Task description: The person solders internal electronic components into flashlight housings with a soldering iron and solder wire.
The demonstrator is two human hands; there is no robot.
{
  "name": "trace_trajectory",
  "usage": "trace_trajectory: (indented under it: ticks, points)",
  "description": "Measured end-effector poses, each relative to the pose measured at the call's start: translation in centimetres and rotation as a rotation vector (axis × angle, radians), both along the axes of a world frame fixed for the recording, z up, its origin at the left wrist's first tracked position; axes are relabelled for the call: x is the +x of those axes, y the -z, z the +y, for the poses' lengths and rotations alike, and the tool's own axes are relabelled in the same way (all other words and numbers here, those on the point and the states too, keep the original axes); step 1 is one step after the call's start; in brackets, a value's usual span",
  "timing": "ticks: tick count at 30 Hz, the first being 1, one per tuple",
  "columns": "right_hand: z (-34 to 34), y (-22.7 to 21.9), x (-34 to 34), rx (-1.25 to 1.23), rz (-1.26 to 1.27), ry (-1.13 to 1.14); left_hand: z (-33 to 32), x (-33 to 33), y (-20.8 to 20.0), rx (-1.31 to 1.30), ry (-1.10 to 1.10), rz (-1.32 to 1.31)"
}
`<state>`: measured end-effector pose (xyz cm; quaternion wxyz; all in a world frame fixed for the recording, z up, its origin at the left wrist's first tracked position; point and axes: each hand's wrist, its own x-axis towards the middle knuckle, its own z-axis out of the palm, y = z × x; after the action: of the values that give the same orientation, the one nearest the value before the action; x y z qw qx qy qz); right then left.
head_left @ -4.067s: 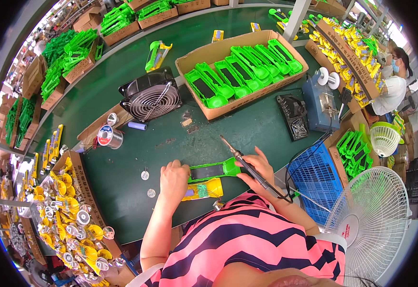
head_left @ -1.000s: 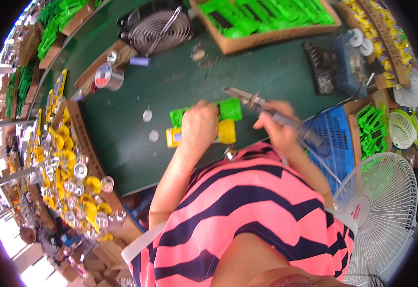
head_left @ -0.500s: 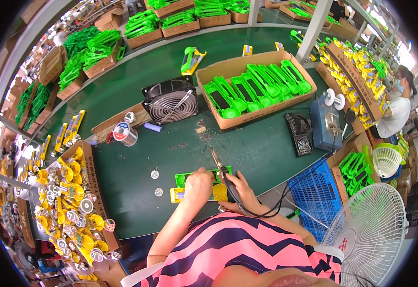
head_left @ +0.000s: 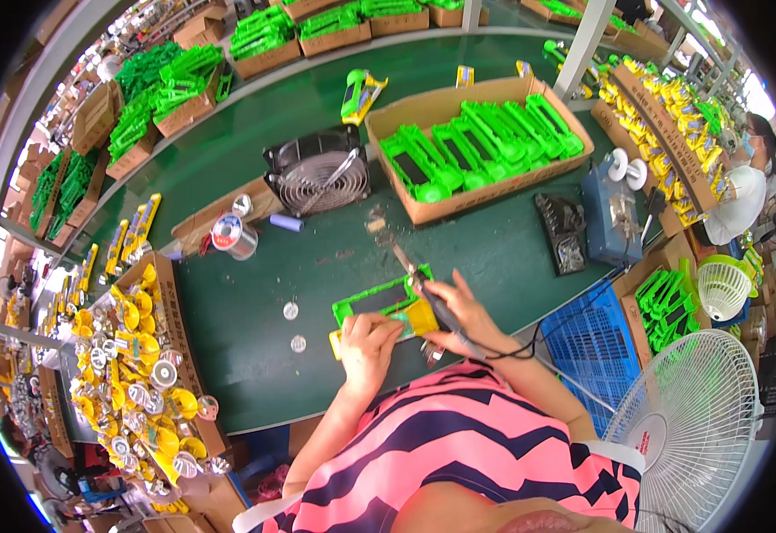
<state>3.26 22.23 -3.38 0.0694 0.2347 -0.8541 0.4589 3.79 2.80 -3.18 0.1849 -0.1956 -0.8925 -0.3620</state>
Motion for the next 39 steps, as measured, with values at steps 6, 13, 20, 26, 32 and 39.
trace_trajectory:
  ticks: [6,13,20,26,32,39]
  points:
    - [0.6,-1.0,1.6,-0.021,0.185,0.262,-0.4,-0.7,-0.6,-0.004,0.091,-0.08]
    - [1.6,-0.1,4.6,-0.112,0.242,0.287,-0.2,-2.2,-0.5,0.142,0.069,-0.261]
    - [-0.1,2.3,5.9,-0.654,-0.062,0.448,0.0,-1.6,-0.8,0.06,0.034,-0.246]
    - [-0.8,1.8,5.8,-0.78,-0.139,0.47,0.2,-1.7,-0.9,0.048,0.027,-0.213]
    - [-0.2,2.9,5.7,-0.643,-0.093,0.439,0.3,-1.9,-1.3,-0.002,0.019,-0.23]
    - [0.0,2.2,5.7,-0.623,-0.117,0.464,0.4,-2.0,-1.9,-0.083,0.024,-0.261]
